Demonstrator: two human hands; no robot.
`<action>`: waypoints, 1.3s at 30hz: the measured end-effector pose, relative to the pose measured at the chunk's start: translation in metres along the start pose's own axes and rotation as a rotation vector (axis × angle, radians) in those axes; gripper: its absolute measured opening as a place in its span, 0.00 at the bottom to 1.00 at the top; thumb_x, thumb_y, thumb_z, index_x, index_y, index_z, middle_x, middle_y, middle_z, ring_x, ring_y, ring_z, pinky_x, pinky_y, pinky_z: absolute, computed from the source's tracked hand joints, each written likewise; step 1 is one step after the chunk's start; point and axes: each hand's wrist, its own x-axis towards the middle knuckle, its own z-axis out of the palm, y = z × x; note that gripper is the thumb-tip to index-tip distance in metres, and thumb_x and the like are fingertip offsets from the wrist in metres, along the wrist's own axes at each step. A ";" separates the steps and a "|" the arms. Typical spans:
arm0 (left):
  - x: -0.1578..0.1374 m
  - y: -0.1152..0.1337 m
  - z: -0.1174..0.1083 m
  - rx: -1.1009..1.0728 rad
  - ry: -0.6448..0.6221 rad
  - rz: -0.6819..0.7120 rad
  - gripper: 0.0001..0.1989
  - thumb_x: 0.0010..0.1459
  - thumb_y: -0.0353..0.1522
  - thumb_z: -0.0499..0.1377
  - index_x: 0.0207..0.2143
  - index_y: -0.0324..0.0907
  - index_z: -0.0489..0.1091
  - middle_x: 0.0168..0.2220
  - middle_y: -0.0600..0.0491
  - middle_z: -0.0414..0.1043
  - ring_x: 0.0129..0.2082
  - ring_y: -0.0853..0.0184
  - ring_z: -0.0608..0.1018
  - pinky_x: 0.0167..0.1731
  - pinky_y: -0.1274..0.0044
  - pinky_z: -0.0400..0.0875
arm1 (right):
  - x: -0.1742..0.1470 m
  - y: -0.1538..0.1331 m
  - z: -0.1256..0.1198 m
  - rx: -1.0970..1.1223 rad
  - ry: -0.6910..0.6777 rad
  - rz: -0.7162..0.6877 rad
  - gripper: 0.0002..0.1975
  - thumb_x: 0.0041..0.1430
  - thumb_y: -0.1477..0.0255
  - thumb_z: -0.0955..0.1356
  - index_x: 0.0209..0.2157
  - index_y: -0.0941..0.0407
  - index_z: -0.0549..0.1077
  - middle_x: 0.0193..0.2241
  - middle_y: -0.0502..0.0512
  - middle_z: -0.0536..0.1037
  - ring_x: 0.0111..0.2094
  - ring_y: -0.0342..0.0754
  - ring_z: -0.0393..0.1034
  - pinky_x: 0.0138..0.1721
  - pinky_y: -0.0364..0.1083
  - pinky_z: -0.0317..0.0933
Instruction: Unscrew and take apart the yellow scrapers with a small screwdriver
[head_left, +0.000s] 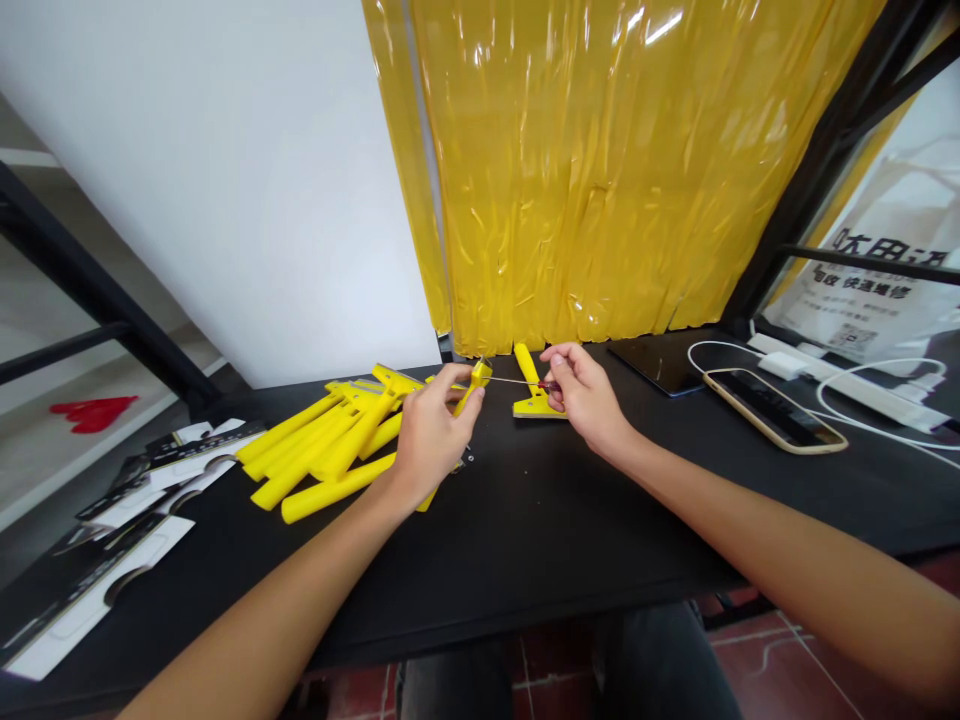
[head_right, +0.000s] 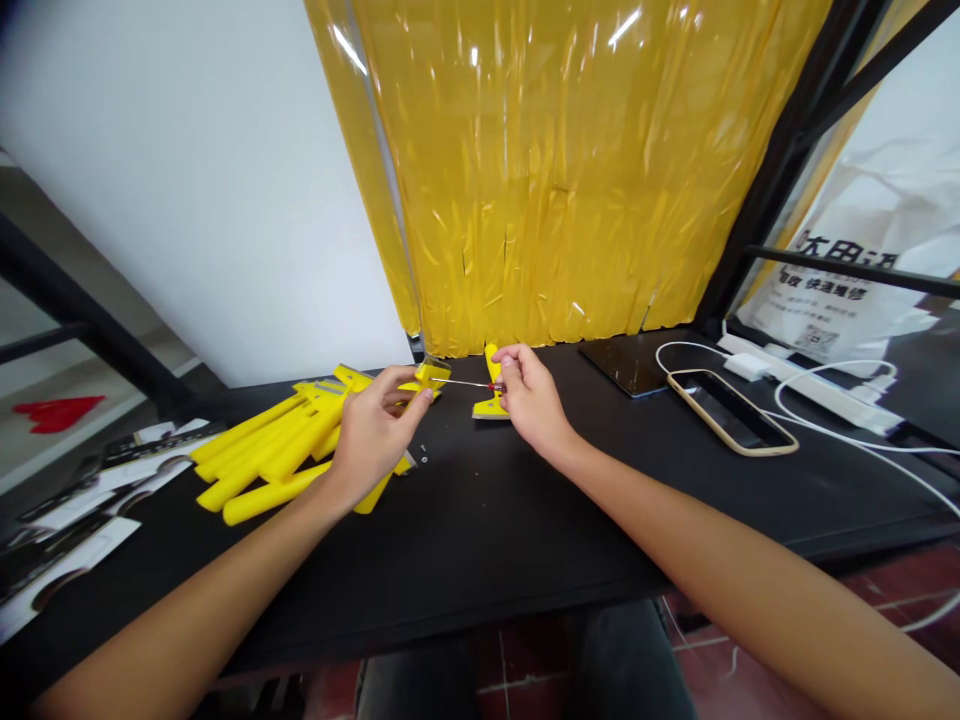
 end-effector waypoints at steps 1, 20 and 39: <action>0.000 0.000 0.000 -0.006 -0.002 -0.003 0.07 0.61 0.36 0.61 0.43 0.47 0.72 0.36 0.54 0.79 0.35 0.63 0.83 0.34 0.75 0.77 | 0.000 -0.001 0.000 -0.018 -0.013 -0.015 0.14 0.66 0.55 0.62 0.41 0.52 0.66 0.27 0.47 0.65 0.23 0.41 0.60 0.21 0.42 0.56; 0.008 -0.007 -0.005 -0.057 0.072 -0.050 0.08 0.60 0.36 0.63 0.42 0.45 0.70 0.41 0.52 0.79 0.35 0.65 0.83 0.33 0.76 0.76 | -0.005 -0.011 -0.004 -0.373 -0.256 -0.264 0.12 0.62 0.65 0.69 0.44 0.52 0.66 0.34 0.51 0.74 0.33 0.47 0.71 0.37 0.47 0.65; 0.013 -0.007 -0.008 -0.111 0.117 -0.088 0.09 0.59 0.35 0.64 0.40 0.44 0.69 0.43 0.51 0.78 0.35 0.65 0.83 0.28 0.79 0.74 | -0.011 -0.020 -0.006 -0.430 -0.265 -0.304 0.12 0.68 0.61 0.64 0.48 0.53 0.64 0.32 0.49 0.72 0.28 0.44 0.66 0.31 0.44 0.60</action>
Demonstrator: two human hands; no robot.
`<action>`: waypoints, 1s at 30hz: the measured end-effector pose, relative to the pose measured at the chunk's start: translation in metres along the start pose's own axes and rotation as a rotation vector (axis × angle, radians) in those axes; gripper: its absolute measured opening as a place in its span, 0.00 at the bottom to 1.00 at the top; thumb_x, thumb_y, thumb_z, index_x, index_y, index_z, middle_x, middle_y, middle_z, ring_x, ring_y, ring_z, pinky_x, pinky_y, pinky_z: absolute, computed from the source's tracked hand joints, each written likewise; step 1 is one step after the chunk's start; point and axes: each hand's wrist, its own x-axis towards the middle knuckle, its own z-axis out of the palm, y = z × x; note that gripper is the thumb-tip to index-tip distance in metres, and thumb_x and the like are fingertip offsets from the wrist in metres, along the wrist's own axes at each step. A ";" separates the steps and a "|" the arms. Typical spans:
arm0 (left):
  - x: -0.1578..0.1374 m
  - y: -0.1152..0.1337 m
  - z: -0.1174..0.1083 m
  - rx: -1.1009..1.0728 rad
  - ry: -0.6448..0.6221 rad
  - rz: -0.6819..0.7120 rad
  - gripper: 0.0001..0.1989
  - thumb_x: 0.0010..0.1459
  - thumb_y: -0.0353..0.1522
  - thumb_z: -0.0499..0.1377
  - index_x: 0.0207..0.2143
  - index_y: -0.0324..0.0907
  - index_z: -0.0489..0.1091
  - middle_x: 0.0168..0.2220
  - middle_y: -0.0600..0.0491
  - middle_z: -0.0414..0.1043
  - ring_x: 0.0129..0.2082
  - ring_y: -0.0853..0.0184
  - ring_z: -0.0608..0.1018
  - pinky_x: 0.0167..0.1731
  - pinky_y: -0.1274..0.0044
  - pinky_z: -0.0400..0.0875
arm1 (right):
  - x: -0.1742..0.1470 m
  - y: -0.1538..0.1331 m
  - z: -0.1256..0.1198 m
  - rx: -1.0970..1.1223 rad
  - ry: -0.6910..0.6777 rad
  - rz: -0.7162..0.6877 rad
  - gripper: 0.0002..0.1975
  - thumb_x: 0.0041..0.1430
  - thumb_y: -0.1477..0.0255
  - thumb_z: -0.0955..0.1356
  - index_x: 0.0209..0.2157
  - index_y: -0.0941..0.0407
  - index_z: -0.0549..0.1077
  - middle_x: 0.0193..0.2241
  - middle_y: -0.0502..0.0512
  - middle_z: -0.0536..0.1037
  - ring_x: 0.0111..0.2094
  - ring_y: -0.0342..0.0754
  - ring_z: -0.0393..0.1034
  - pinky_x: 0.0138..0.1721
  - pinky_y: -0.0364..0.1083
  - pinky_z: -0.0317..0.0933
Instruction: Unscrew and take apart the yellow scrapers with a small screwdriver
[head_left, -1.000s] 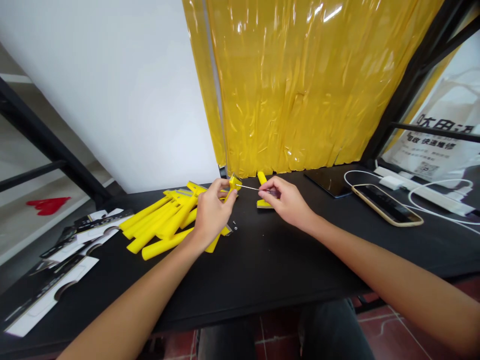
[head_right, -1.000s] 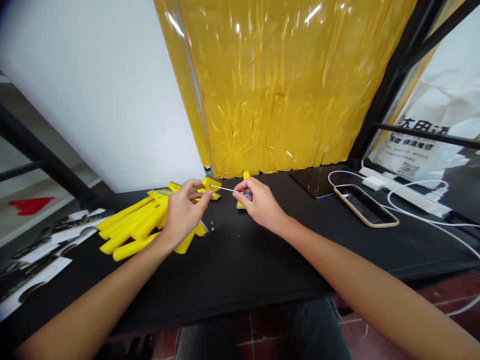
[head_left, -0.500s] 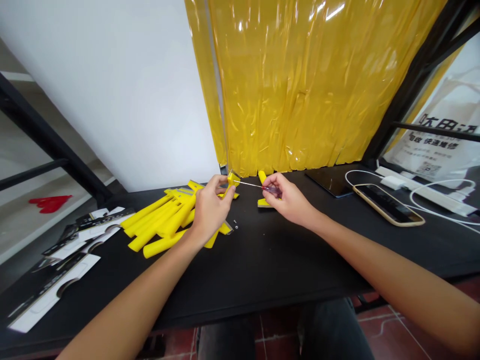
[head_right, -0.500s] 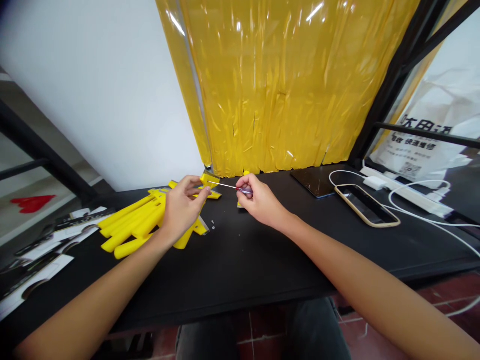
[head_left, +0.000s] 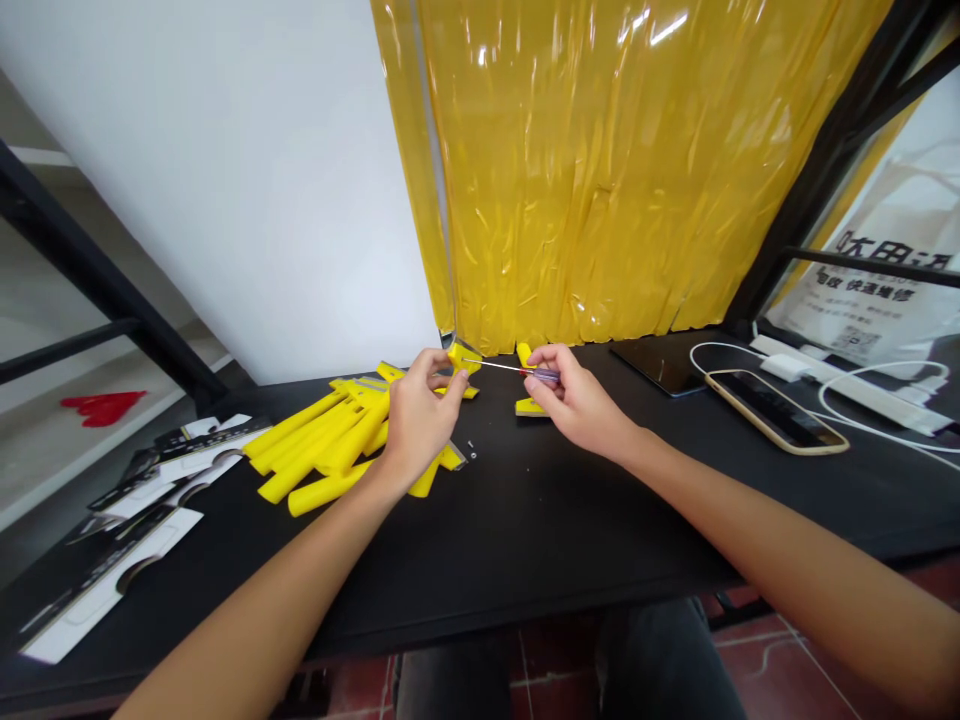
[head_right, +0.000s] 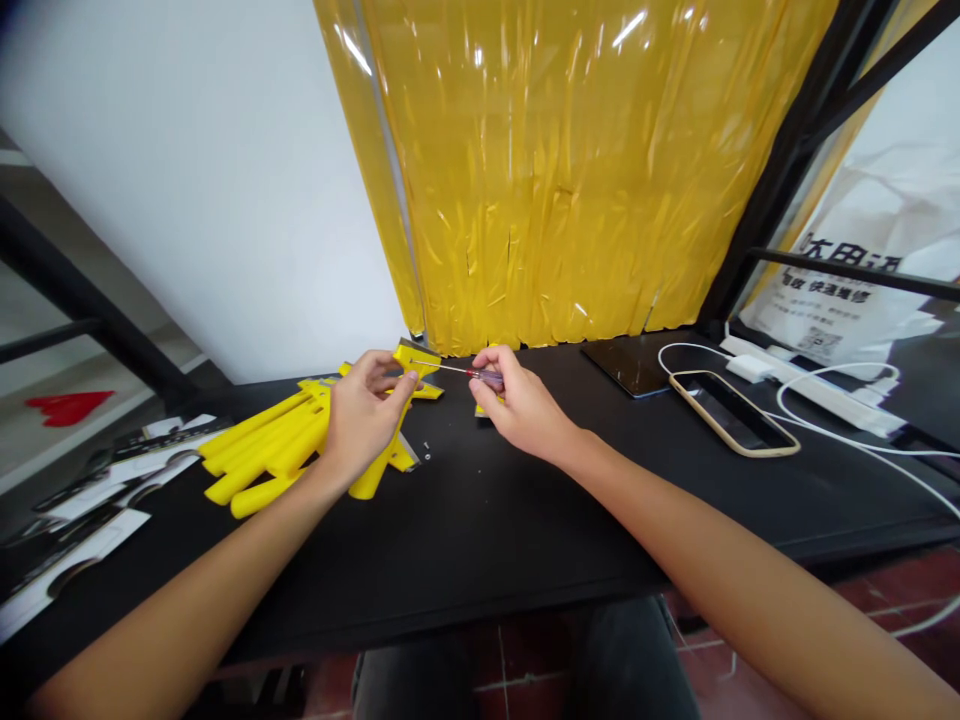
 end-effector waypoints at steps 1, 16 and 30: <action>0.000 -0.001 0.000 -0.021 -0.006 -0.009 0.09 0.59 0.35 0.64 0.40 0.44 0.69 0.43 0.51 0.78 0.35 0.65 0.83 0.28 0.79 0.74 | 0.000 0.001 0.000 -0.001 -0.013 -0.005 0.12 0.68 0.62 0.63 0.48 0.53 0.63 0.32 0.49 0.72 0.29 0.44 0.66 0.31 0.44 0.60; 0.001 0.001 -0.003 -0.045 -0.063 -0.011 0.07 0.61 0.35 0.61 0.40 0.43 0.69 0.41 0.50 0.78 0.33 0.66 0.83 0.28 0.79 0.76 | 0.001 0.002 -0.003 -0.134 -0.201 0.041 0.12 0.70 0.60 0.61 0.45 0.53 0.65 0.32 0.51 0.74 0.32 0.47 0.69 0.34 0.46 0.58; -0.003 0.002 -0.001 -0.023 -0.095 0.004 0.08 0.62 0.36 0.60 0.42 0.44 0.68 0.42 0.50 0.76 0.32 0.66 0.83 0.24 0.82 0.73 | 0.004 -0.001 -0.006 0.021 -0.066 0.048 0.20 0.70 0.56 0.60 0.31 0.55 0.71 0.22 0.47 0.66 0.23 0.41 0.57 0.27 0.44 0.50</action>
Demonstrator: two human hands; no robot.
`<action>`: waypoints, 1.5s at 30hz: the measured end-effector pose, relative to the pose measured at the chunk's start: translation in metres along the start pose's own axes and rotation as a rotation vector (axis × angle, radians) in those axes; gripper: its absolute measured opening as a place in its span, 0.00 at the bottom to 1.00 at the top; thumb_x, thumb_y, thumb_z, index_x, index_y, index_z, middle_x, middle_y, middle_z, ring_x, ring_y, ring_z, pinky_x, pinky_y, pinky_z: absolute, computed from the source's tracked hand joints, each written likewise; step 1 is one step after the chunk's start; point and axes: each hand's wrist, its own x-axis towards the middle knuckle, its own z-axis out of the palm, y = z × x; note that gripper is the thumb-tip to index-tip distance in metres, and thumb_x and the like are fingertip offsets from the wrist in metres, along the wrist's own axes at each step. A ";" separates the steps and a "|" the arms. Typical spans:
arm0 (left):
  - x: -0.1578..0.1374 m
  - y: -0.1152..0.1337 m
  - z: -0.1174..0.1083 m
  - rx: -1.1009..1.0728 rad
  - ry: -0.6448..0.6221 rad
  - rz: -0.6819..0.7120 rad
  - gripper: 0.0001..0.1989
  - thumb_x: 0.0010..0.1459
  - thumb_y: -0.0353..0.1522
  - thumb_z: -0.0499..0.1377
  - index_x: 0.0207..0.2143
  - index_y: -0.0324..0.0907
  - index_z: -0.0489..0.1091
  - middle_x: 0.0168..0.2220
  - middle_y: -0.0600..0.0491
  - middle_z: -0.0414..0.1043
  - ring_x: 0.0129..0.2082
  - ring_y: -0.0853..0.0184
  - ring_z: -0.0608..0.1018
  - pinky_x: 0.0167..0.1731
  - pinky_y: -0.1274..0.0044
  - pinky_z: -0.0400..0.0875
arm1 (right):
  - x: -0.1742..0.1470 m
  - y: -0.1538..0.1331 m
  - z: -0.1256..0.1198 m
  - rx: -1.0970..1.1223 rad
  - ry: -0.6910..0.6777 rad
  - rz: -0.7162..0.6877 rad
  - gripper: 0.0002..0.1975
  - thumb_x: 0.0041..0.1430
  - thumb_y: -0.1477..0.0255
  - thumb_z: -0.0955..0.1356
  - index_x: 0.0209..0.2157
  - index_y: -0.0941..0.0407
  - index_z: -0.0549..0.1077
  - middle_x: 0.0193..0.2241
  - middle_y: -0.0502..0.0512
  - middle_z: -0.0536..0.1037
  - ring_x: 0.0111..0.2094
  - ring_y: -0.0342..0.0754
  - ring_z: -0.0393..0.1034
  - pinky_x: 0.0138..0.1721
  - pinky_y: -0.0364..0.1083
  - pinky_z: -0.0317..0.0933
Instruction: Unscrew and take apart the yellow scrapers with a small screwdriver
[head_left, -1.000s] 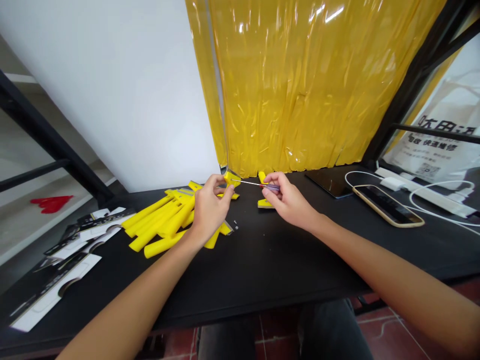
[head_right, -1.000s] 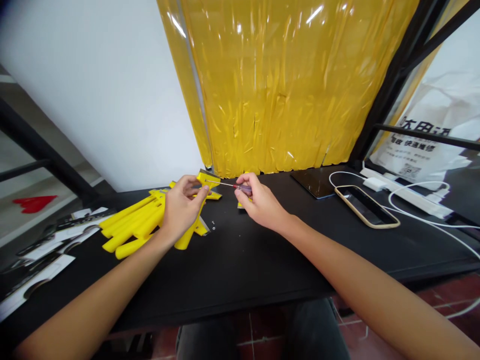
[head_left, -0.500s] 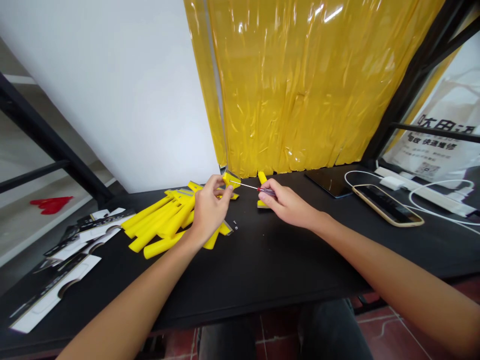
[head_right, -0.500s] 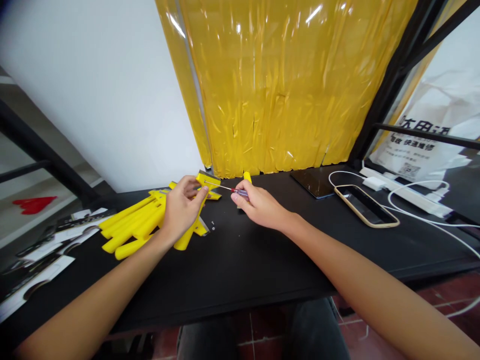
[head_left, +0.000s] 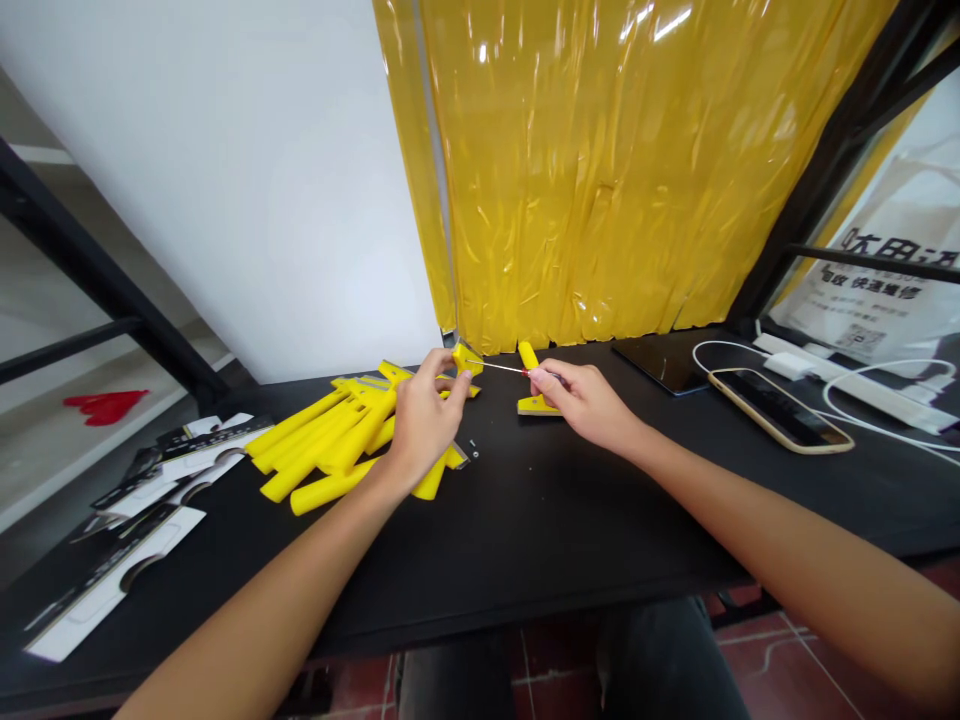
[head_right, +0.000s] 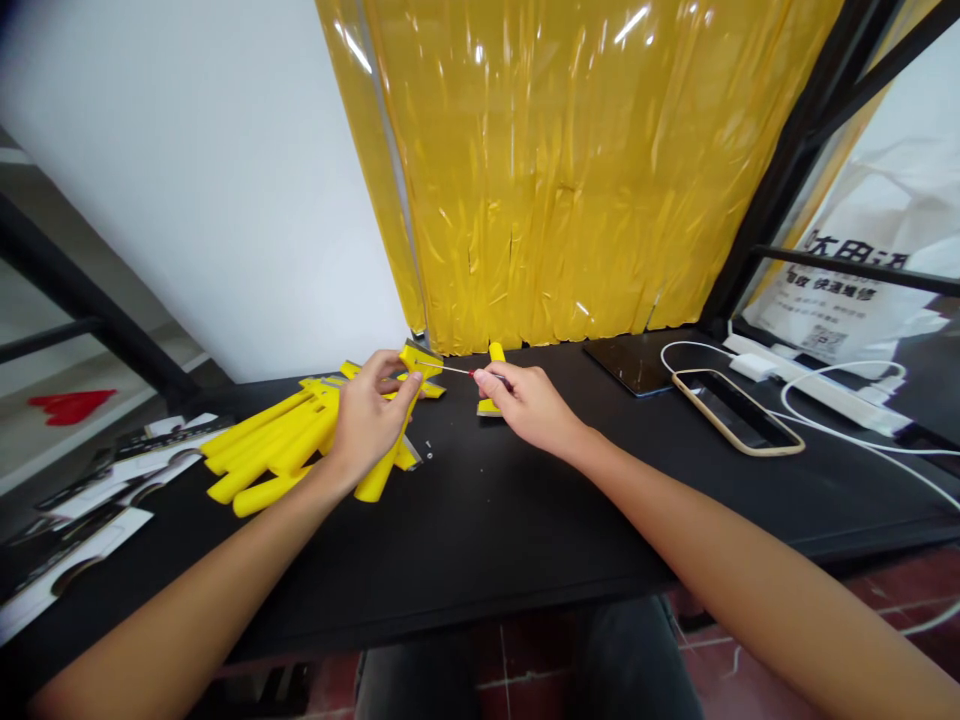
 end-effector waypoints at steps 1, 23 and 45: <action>0.000 0.000 0.000 -0.003 -0.006 -0.004 0.08 0.62 0.36 0.60 0.42 0.44 0.68 0.42 0.50 0.76 0.32 0.66 0.83 0.23 0.82 0.73 | 0.001 0.000 0.000 0.084 -0.023 0.072 0.22 0.69 0.54 0.60 0.29 0.55 0.70 0.20 0.46 0.63 0.21 0.41 0.55 0.25 0.43 0.49; 0.000 -0.008 0.010 -0.354 -0.122 -0.299 0.16 0.57 0.34 0.63 0.48 0.44 0.69 0.46 0.46 0.75 0.32 0.64 0.81 0.22 0.78 0.73 | 0.005 0.015 0.000 -0.077 0.085 0.054 0.19 0.68 0.57 0.61 0.33 0.56 0.72 0.29 0.53 0.74 0.29 0.45 0.65 0.31 0.44 0.56; 0.000 0.013 -0.006 -0.012 0.085 0.220 0.10 0.62 0.33 0.62 0.46 0.44 0.77 0.55 0.48 0.76 0.55 0.59 0.77 0.57 0.63 0.71 | 0.006 0.023 0.001 -0.026 0.010 -0.145 0.14 0.70 0.60 0.61 0.41 0.54 0.71 0.36 0.54 0.74 0.37 0.47 0.68 0.40 0.46 0.61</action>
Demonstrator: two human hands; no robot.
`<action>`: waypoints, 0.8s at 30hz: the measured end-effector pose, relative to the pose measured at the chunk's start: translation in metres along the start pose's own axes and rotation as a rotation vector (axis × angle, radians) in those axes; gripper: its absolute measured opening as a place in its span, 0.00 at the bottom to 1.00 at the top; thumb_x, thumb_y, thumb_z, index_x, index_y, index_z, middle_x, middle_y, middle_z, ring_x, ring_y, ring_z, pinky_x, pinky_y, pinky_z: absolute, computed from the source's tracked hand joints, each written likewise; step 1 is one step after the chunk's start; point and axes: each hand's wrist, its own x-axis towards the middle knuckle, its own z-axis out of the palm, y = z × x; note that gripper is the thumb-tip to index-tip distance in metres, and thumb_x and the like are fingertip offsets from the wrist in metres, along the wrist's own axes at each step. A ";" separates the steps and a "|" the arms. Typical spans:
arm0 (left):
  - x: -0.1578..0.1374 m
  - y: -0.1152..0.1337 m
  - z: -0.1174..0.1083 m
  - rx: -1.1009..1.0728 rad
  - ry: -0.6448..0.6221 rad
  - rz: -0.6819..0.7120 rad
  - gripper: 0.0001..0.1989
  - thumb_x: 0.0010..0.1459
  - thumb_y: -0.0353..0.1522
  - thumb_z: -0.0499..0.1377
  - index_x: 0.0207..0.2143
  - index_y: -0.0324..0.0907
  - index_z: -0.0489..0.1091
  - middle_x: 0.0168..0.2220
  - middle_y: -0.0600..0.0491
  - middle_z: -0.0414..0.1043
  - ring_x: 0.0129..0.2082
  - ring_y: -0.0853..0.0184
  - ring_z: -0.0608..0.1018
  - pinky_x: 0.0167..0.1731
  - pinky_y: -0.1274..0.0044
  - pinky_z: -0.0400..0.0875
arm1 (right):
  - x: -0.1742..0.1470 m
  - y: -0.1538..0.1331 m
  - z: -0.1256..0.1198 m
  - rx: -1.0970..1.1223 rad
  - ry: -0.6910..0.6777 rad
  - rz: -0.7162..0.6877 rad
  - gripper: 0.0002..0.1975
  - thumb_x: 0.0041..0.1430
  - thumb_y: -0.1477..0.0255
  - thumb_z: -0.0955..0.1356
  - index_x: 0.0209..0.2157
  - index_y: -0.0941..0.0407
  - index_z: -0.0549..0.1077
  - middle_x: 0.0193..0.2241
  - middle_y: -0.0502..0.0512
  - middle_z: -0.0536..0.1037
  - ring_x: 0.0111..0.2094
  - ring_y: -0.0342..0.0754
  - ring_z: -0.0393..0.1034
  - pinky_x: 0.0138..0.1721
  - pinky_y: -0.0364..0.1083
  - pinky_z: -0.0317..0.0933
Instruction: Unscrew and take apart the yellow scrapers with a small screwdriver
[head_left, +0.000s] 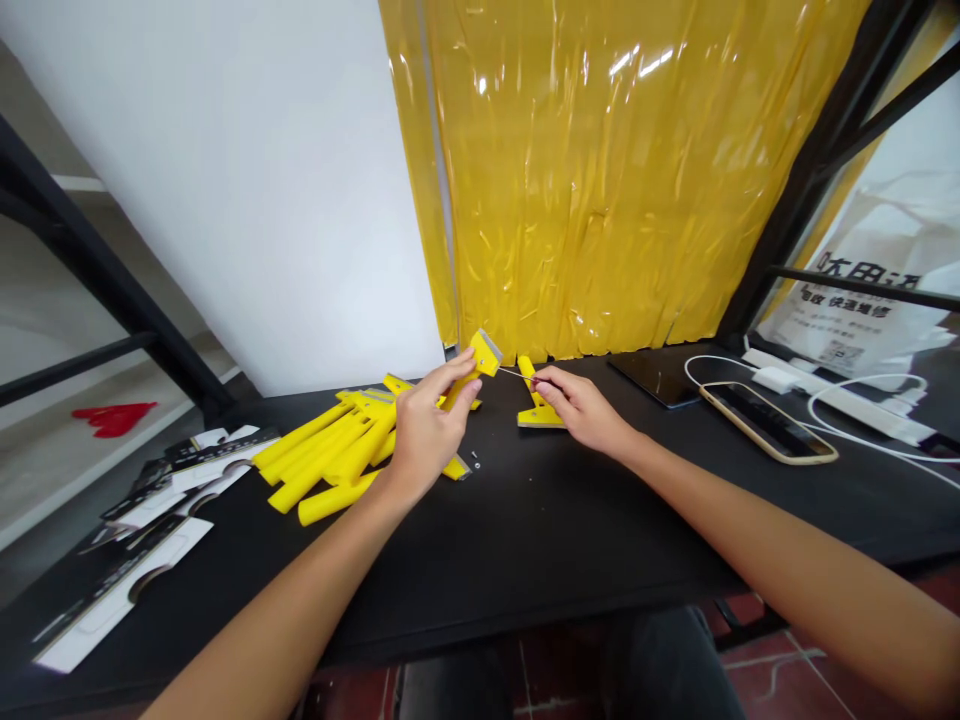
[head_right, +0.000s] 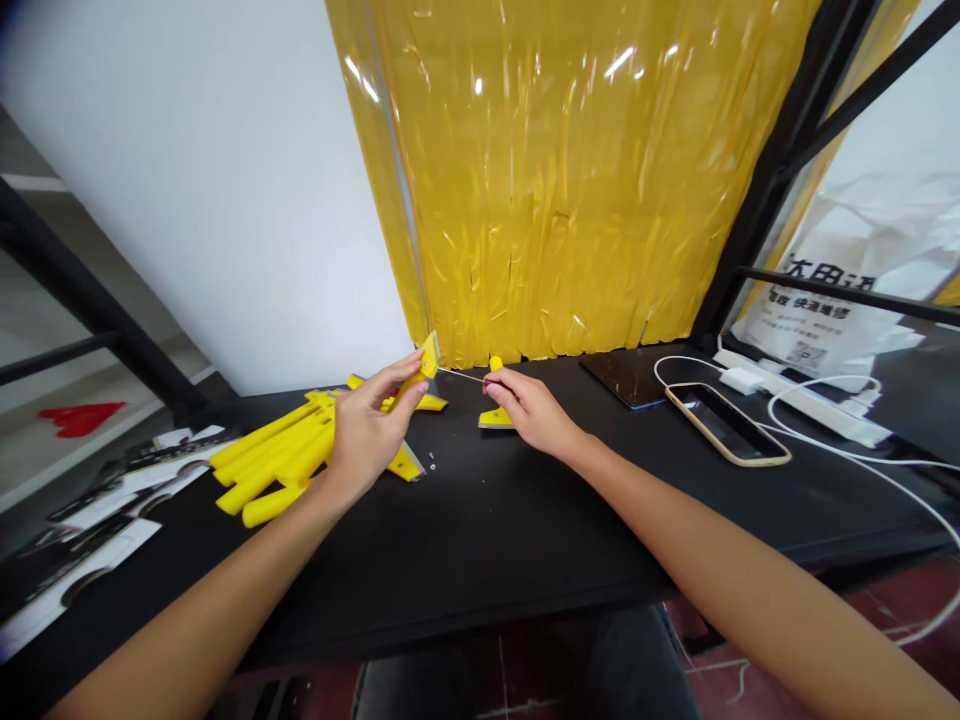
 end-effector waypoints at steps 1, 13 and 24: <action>0.000 0.000 0.000 -0.005 -0.001 -0.007 0.10 0.62 0.33 0.61 0.46 0.45 0.77 0.55 0.48 0.76 0.55 0.59 0.78 0.57 0.63 0.72 | -0.001 0.000 0.000 0.045 -0.019 0.031 0.15 0.70 0.58 0.61 0.40 0.54 0.70 0.33 0.52 0.73 0.33 0.46 0.67 0.36 0.45 0.61; 0.001 -0.004 -0.001 -0.079 -0.066 -0.076 0.09 0.63 0.35 0.60 0.45 0.45 0.75 0.54 0.49 0.77 0.53 0.59 0.79 0.57 0.63 0.72 | -0.001 -0.005 -0.003 0.977 -0.246 0.529 0.16 0.62 0.60 0.70 0.29 0.56 0.68 0.18 0.38 0.48 0.18 0.36 0.33 0.15 0.39 0.32; 0.009 -0.022 -0.005 0.007 -0.084 -0.181 0.09 0.63 0.34 0.58 0.46 0.44 0.69 0.43 0.48 0.80 0.41 0.60 0.83 0.45 0.67 0.77 | 0.000 -0.008 -0.002 0.953 -0.348 0.506 0.13 0.66 0.60 0.66 0.41 0.56 0.72 0.18 0.40 0.53 0.19 0.38 0.38 0.18 0.39 0.38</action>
